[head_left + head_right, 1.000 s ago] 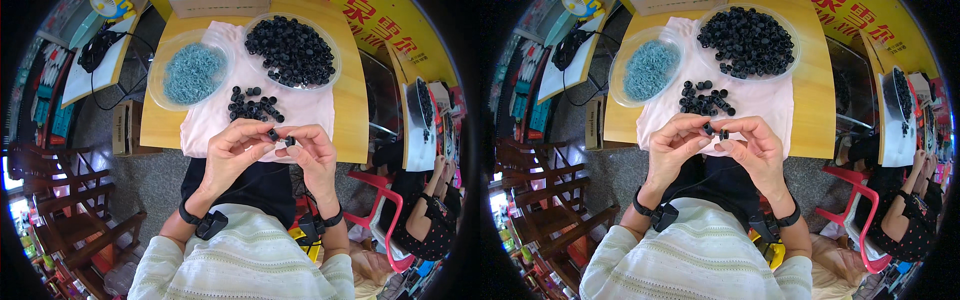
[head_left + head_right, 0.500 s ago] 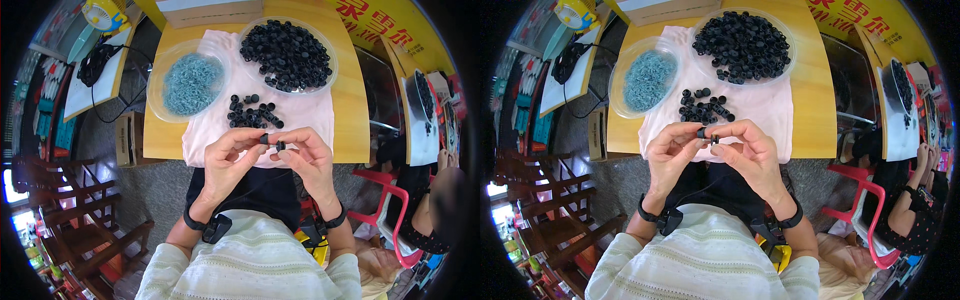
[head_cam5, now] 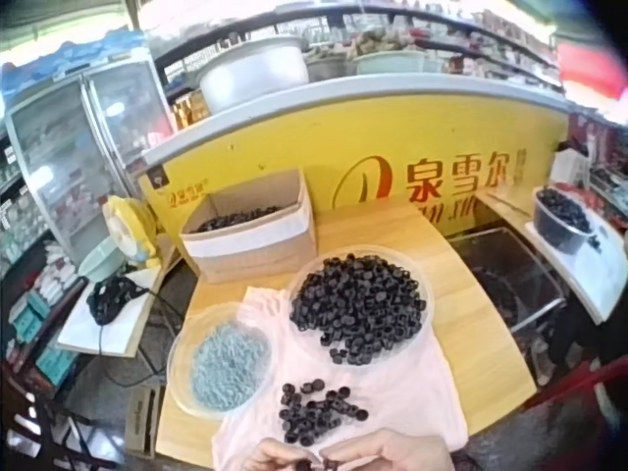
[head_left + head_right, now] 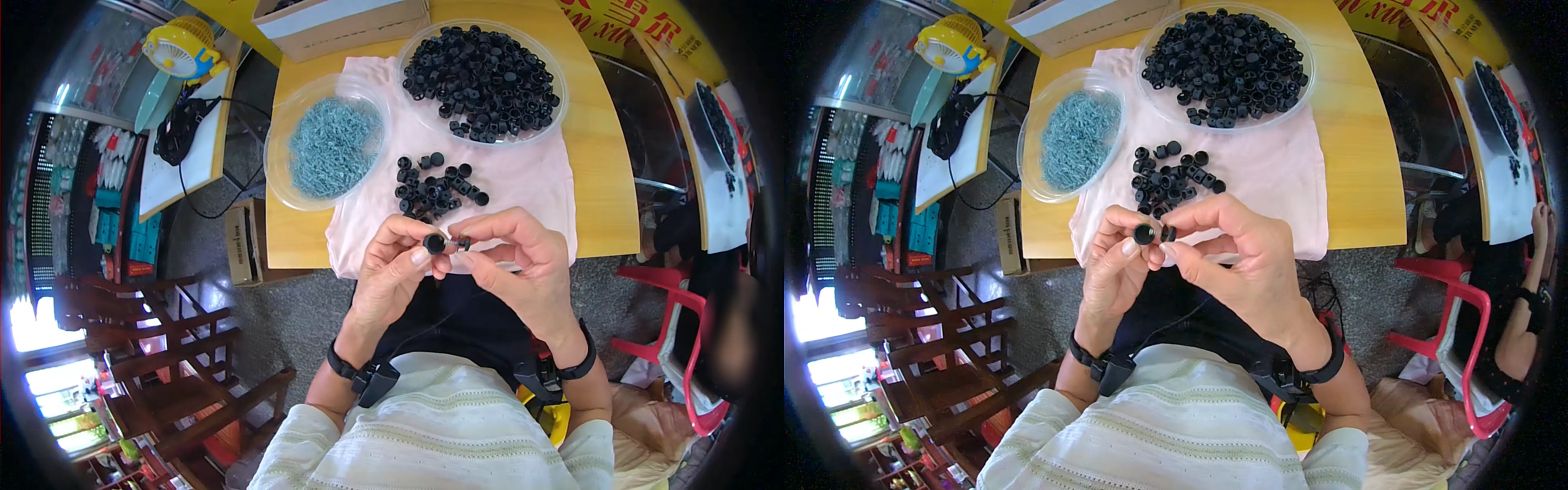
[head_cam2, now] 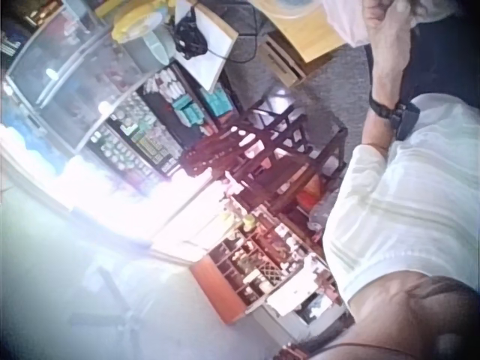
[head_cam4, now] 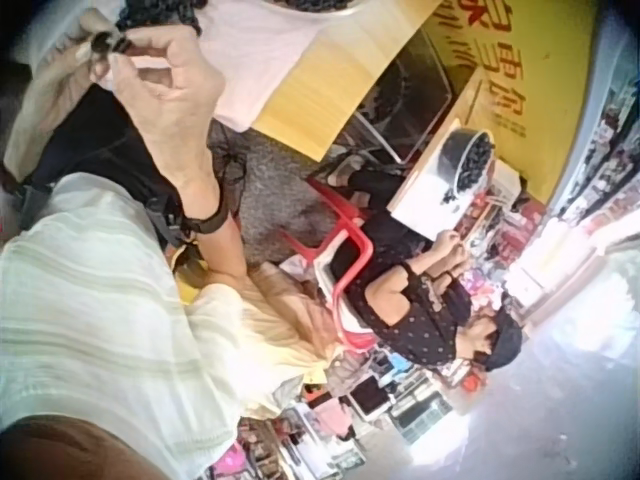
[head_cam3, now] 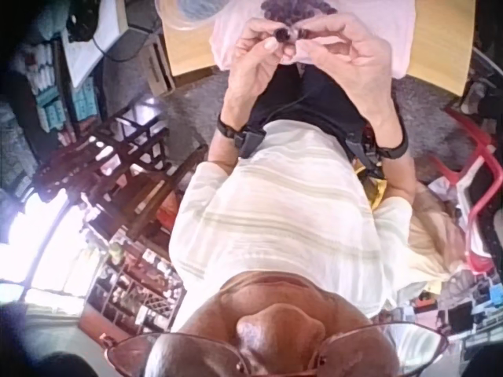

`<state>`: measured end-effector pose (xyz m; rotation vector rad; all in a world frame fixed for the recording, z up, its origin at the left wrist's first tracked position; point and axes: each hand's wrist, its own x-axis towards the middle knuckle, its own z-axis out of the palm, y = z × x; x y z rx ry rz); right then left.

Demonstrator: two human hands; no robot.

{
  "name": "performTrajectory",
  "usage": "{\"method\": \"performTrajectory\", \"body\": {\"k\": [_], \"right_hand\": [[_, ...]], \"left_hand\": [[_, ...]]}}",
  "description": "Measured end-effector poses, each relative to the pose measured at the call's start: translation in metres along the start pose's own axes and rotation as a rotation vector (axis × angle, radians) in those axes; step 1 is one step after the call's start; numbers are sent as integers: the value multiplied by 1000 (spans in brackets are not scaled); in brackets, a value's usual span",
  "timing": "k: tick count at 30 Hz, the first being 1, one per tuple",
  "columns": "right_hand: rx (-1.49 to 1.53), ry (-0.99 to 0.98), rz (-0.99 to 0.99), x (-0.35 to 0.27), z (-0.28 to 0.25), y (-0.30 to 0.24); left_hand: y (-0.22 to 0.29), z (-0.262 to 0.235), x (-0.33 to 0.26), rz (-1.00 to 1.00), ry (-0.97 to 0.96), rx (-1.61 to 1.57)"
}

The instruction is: Assembling small plastic components by inserting a teal ring into a black cap.

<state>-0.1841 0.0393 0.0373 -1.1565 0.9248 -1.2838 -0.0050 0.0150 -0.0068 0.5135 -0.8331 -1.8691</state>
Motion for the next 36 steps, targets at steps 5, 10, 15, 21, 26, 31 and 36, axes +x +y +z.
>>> {"method": "performTrajectory", "body": {"k": [5,10,15,21,26,31,36], "right_hand": [[-77,10,-31,0,5,0],[-245,8,-55,3,7,-5],[-382,9,-88,7,8,0],[-403,-2,-127,9,8,7],[-425,-6,-142,6,7,9],[-449,8,-135,2,5,10],[-446,-8,-104,-1,1,8]], "left_hand": [[-6,-9,-1,-34,5,-77],[-3,-9,-1,-38,38,-21],[-2,-11,-3,-29,60,46],[0,-9,-3,-25,93,101],[-1,-8,-4,-11,100,153],[-3,-8,-5,7,104,211],[-3,-7,-3,21,82,252]]}}
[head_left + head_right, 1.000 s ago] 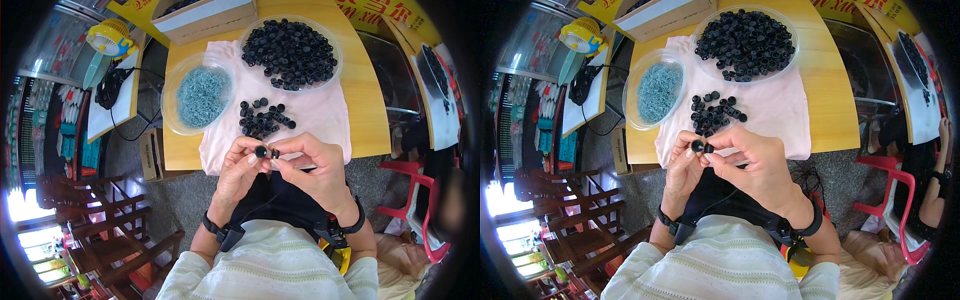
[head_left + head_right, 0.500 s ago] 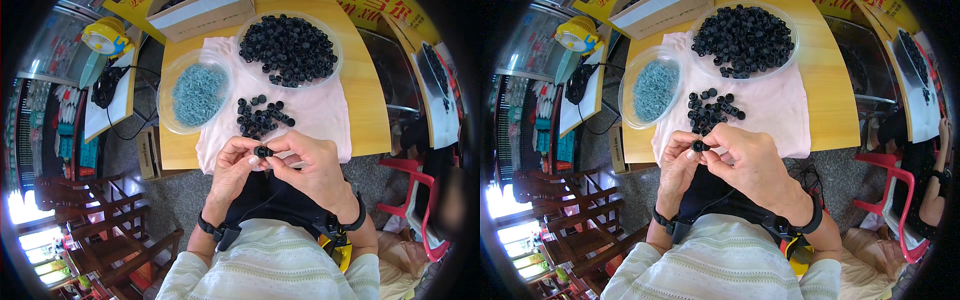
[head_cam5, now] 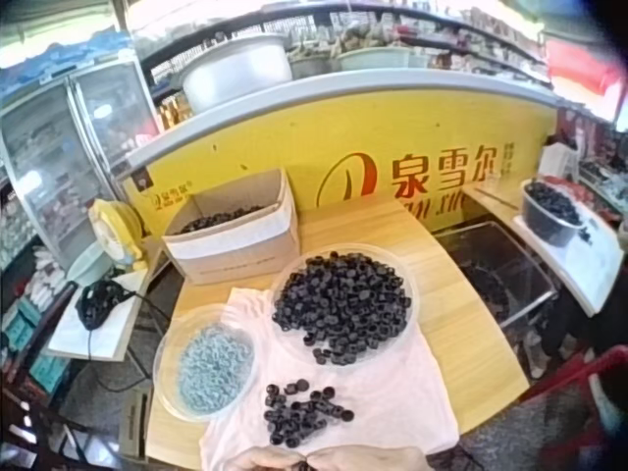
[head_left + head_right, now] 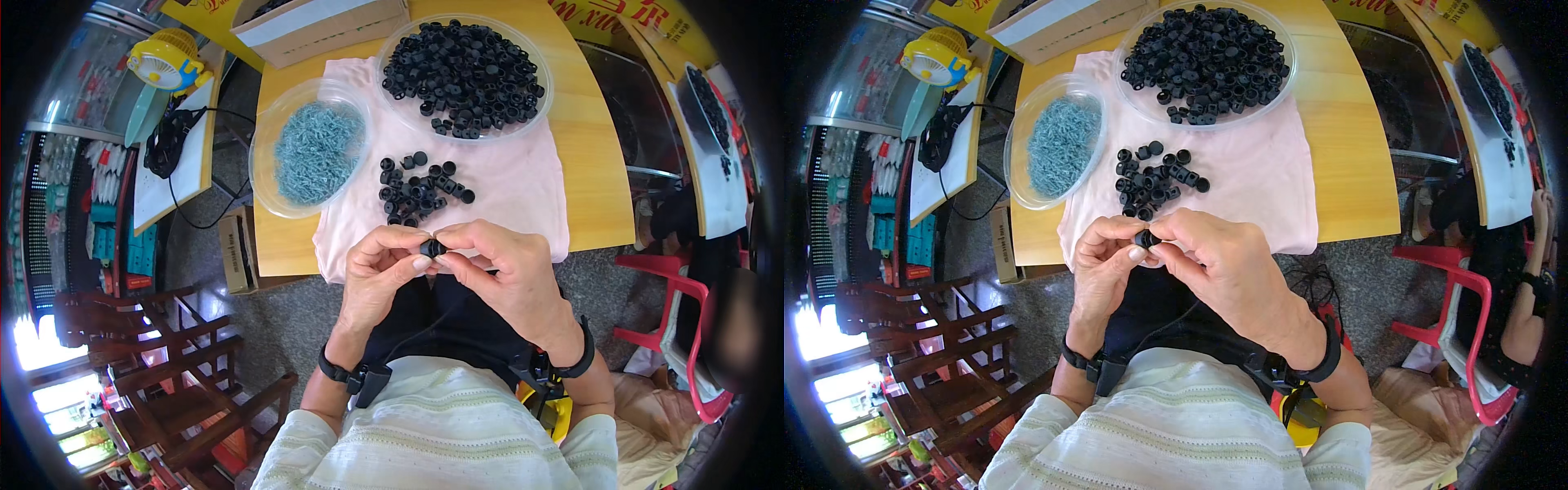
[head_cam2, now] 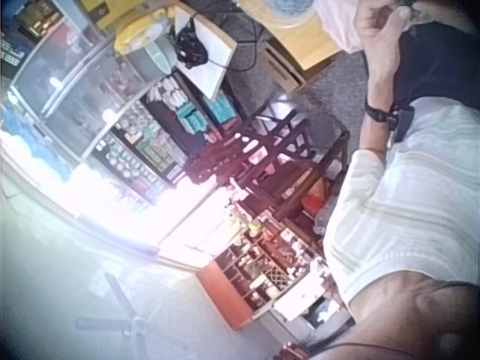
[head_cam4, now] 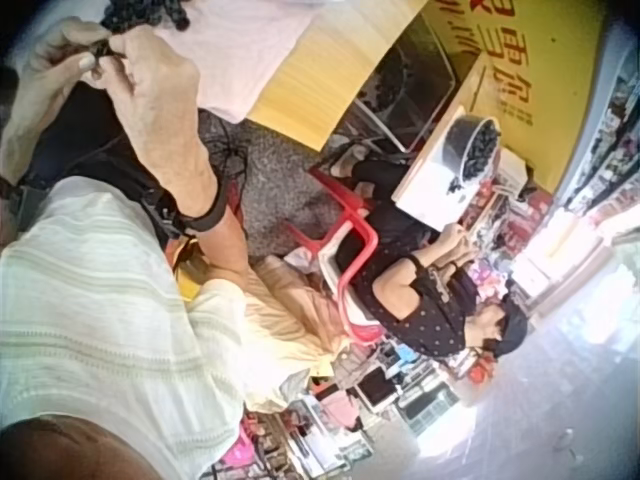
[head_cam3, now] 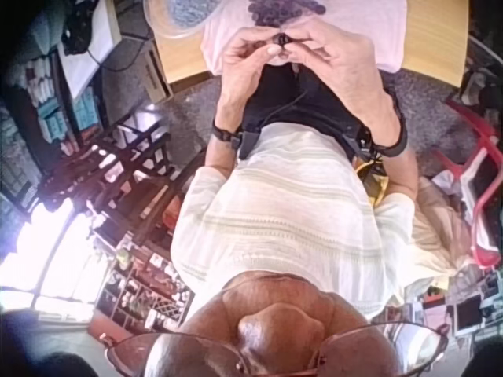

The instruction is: Assembling small plastic components by inserting a teal ring into a black cap.

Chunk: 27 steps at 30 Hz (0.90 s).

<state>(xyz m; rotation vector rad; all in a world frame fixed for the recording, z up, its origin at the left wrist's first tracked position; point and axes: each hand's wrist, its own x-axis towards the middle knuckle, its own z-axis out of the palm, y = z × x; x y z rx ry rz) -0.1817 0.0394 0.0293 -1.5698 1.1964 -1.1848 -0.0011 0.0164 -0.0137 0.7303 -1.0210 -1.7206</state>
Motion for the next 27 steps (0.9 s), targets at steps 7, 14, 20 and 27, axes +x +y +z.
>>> {"method": "performTrajectory", "body": {"k": [7,14,20,27], "right_hand": [[-154,54,-176,-2,-1,2],[-229,110,-267,-3,2,2],[-159,164,-231,-3,9,4],[-189,212,-238,-2,4,5]], "left_hand": [[1,4,-1,4,8,-6],[-3,4,-3,-33,9,-71],[-8,2,-3,-68,10,-157],[-10,0,-2,-59,13,-165]]}}
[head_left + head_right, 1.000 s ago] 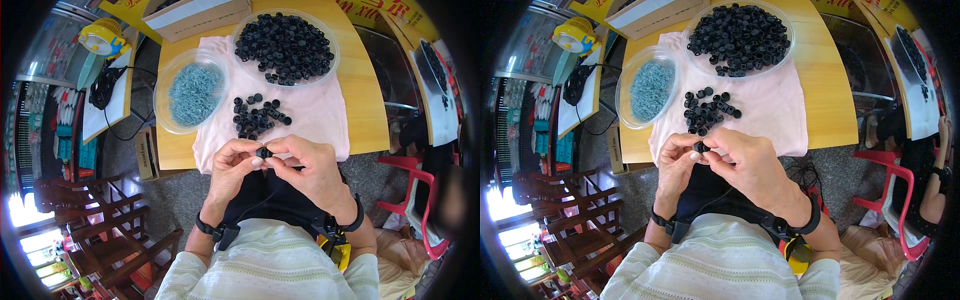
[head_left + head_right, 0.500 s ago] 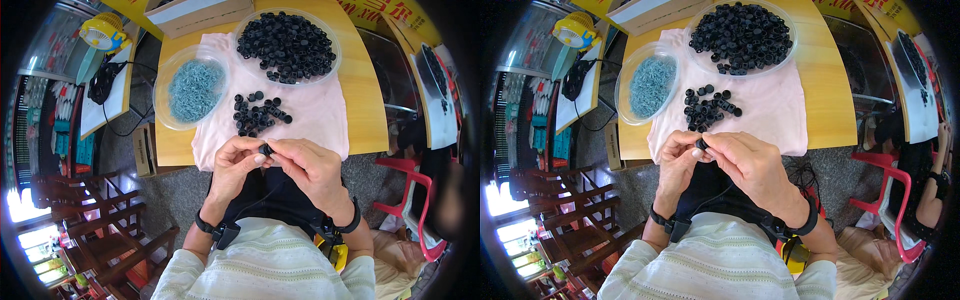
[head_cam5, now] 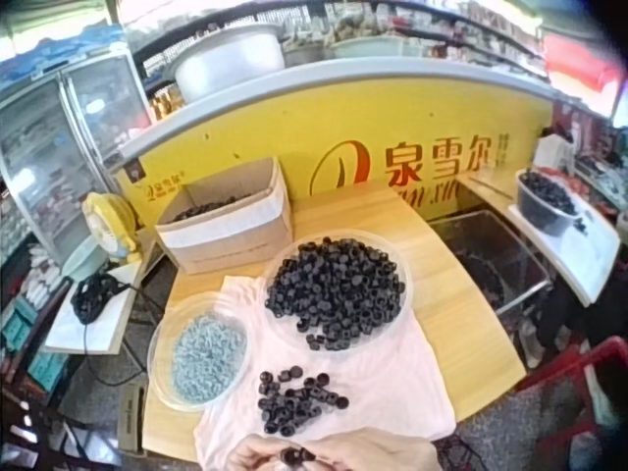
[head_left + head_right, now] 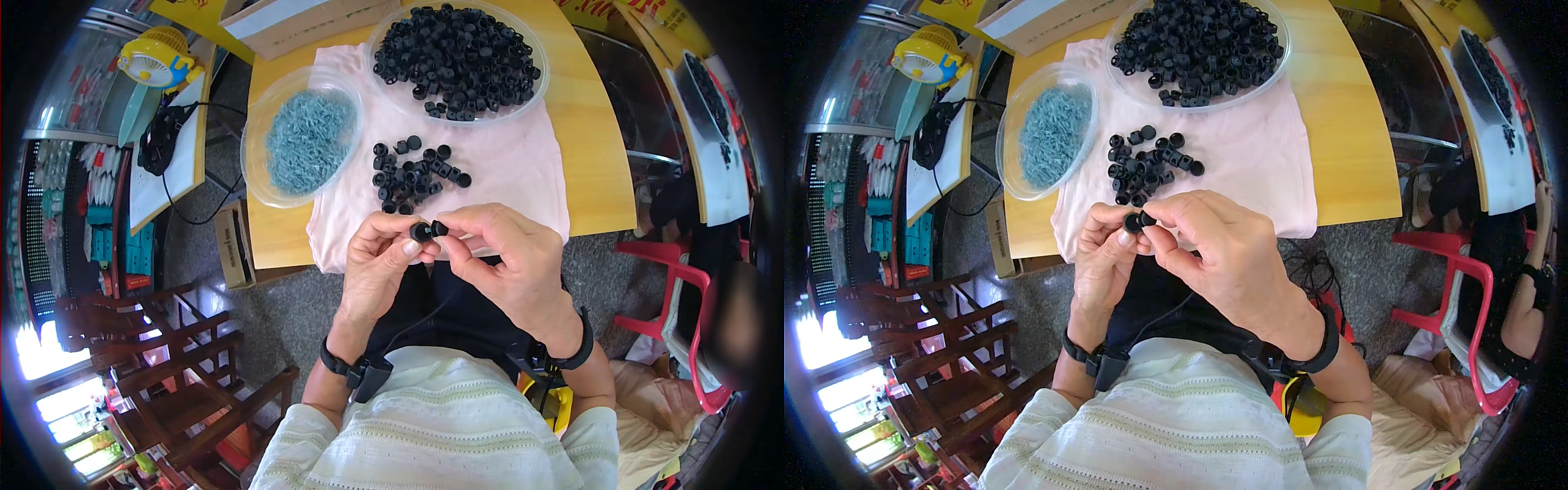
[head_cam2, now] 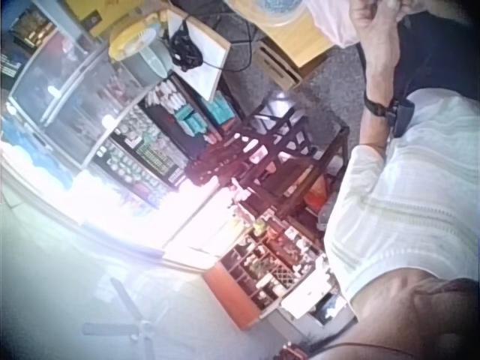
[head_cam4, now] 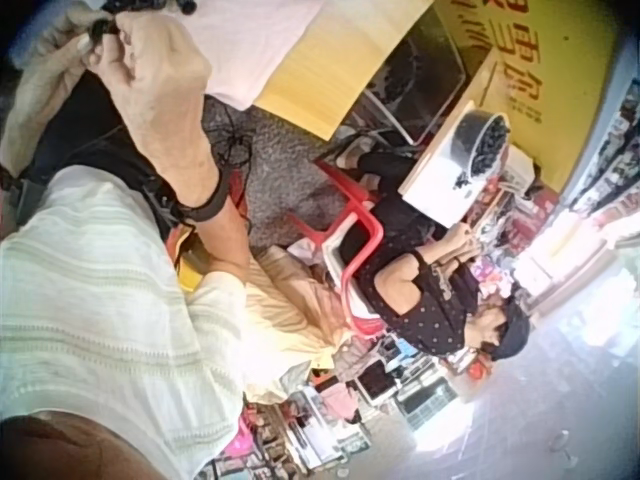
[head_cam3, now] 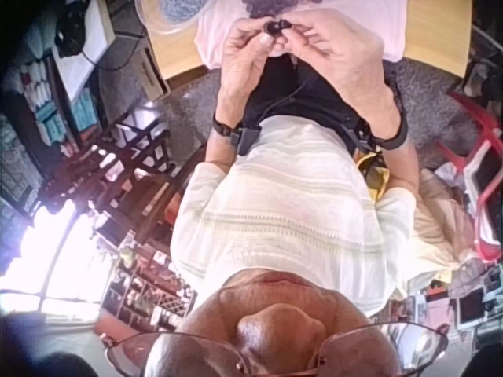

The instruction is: Assembling small plastic components by inserting a teal ring into a black cap.

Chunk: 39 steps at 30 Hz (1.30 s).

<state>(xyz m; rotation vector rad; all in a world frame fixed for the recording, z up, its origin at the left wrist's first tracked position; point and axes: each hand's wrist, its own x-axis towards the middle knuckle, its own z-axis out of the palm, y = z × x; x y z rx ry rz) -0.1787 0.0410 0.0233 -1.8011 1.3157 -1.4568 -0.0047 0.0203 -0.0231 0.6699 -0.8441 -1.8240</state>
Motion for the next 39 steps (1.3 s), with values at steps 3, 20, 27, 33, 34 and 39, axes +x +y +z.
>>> {"method": "performTrajectory", "body": {"k": [3,20,27,33,34,39], "right_hand": [[-2,5,-38,0,2,2],[-76,-56,-90,-2,2,2],[-83,-60,-121,-4,-1,7],[-63,-50,-92,-5,1,11],[-63,-51,-94,-5,0,11],[-42,-49,-44,-7,-1,14]], "left_hand": [[-1,-3,0,2,-10,-10],[4,4,0,-7,34,54],[4,5,1,-31,34,56],[6,3,4,-17,11,107],[7,3,4,-26,4,120],[5,1,7,-31,-28,155]]}}
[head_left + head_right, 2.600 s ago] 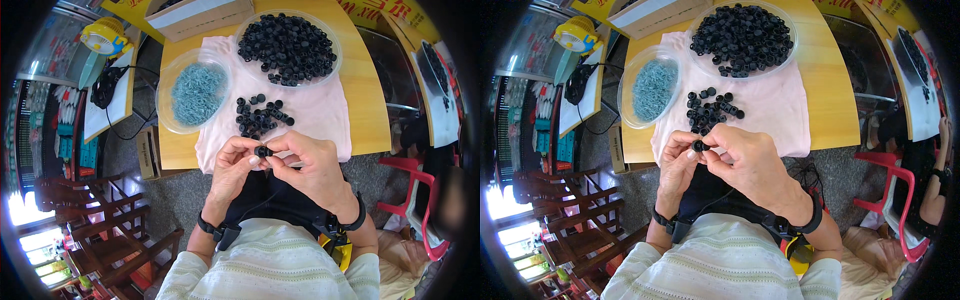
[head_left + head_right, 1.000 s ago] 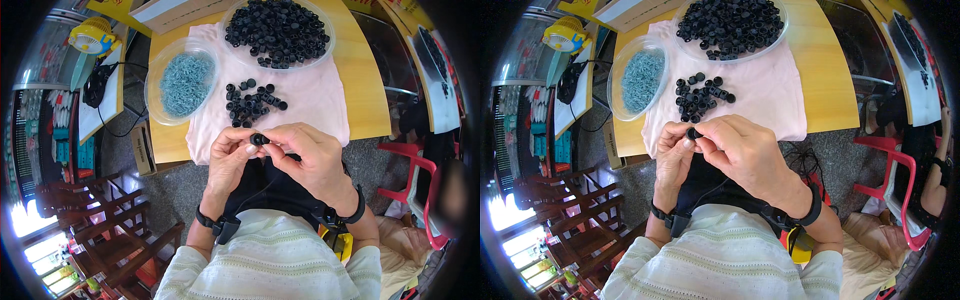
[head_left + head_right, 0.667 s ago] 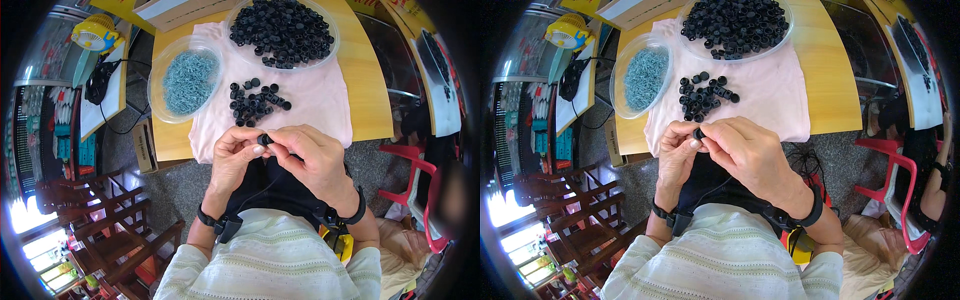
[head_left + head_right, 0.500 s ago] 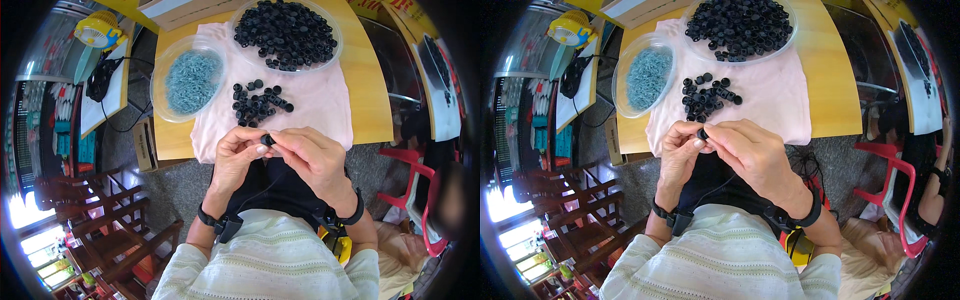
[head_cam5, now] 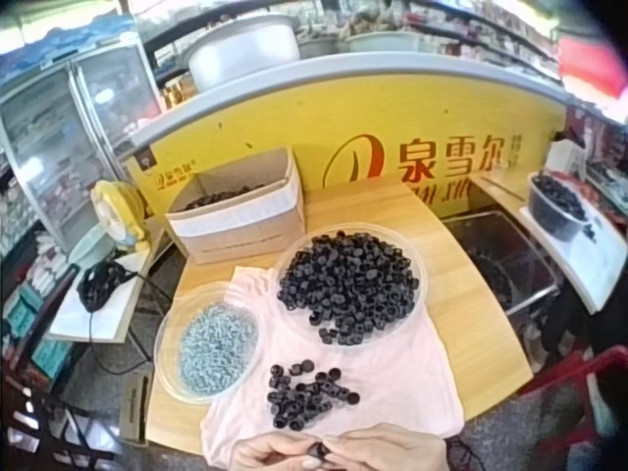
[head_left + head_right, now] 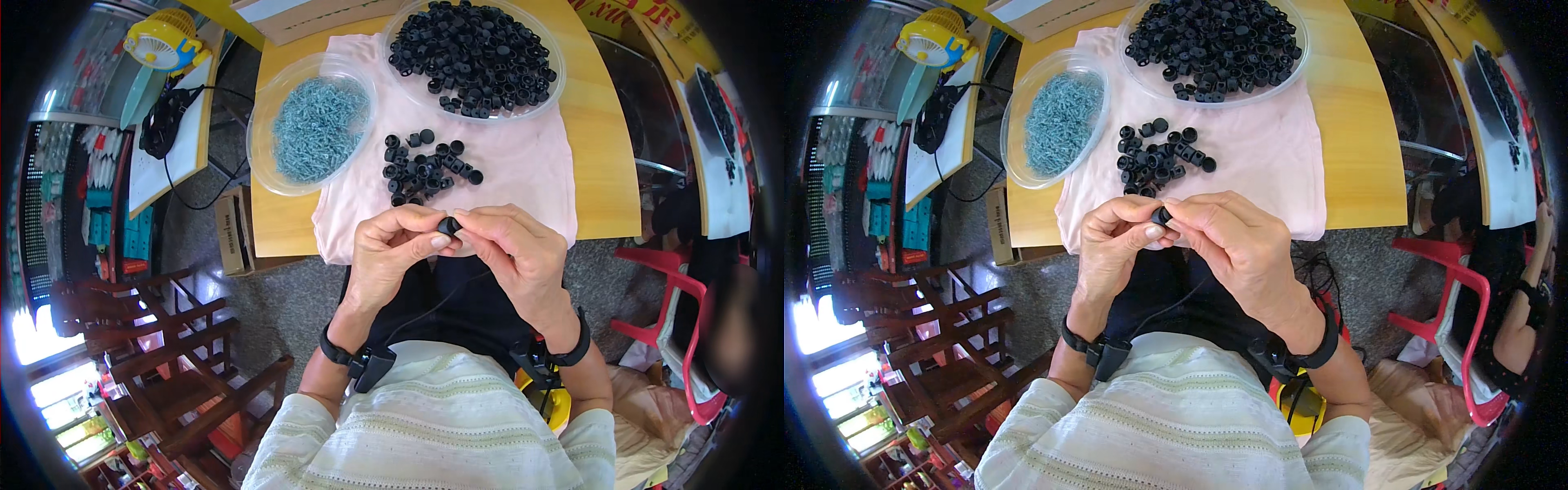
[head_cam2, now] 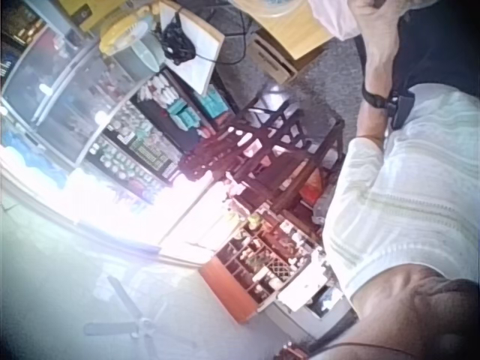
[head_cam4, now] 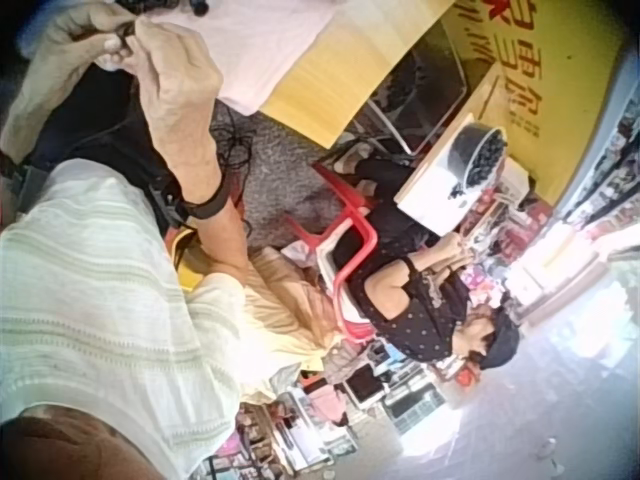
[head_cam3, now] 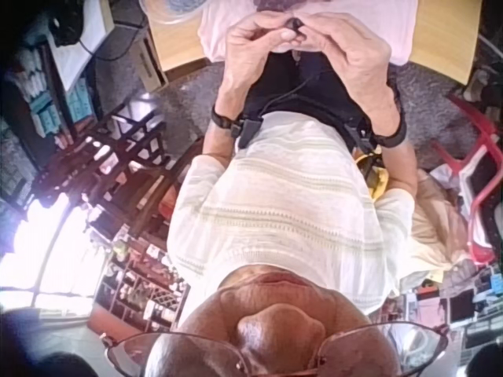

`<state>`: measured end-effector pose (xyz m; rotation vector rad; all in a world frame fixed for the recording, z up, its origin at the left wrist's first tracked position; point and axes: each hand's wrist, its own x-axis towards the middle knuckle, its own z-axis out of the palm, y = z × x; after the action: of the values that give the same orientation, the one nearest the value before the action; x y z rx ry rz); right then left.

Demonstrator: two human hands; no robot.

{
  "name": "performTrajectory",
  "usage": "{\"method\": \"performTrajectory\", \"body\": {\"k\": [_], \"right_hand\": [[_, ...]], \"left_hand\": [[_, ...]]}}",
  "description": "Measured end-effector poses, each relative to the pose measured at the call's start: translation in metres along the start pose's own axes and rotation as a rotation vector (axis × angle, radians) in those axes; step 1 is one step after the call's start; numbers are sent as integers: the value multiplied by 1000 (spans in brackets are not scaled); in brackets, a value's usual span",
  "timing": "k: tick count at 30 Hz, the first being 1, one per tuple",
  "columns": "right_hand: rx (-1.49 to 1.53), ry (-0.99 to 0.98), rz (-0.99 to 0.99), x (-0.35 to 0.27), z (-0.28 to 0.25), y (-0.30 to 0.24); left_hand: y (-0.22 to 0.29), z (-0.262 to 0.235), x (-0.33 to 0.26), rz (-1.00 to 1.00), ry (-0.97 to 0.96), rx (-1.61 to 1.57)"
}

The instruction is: Assembling small plastic components by inserting a teal ring into a black cap.

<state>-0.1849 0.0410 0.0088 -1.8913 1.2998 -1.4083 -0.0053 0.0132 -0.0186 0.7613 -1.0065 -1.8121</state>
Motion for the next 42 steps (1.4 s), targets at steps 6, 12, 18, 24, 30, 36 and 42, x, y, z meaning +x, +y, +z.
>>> {"method": "performTrajectory", "body": {"k": [6,12,18,24,30,36,42], "right_hand": [[-13,36,28,-2,-1,-4],[-30,44,43,-4,-1,-5],[-73,71,7,-4,1,0],[-101,87,-5,-5,4,2],[-101,73,-32,-5,4,1],[-93,83,-26,-8,8,4],[-94,91,-30,-7,9,6]], "left_hand": [[-2,8,3,-8,-23,-115],[-7,8,5,-19,-21,-150],[-9,11,6,-31,-17,-154],[-11,11,7,-44,0,-168],[-11,11,6,-101,20,-226],[-9,11,6,-157,42,-216],[-8,9,6,-183,61,-194]]}}
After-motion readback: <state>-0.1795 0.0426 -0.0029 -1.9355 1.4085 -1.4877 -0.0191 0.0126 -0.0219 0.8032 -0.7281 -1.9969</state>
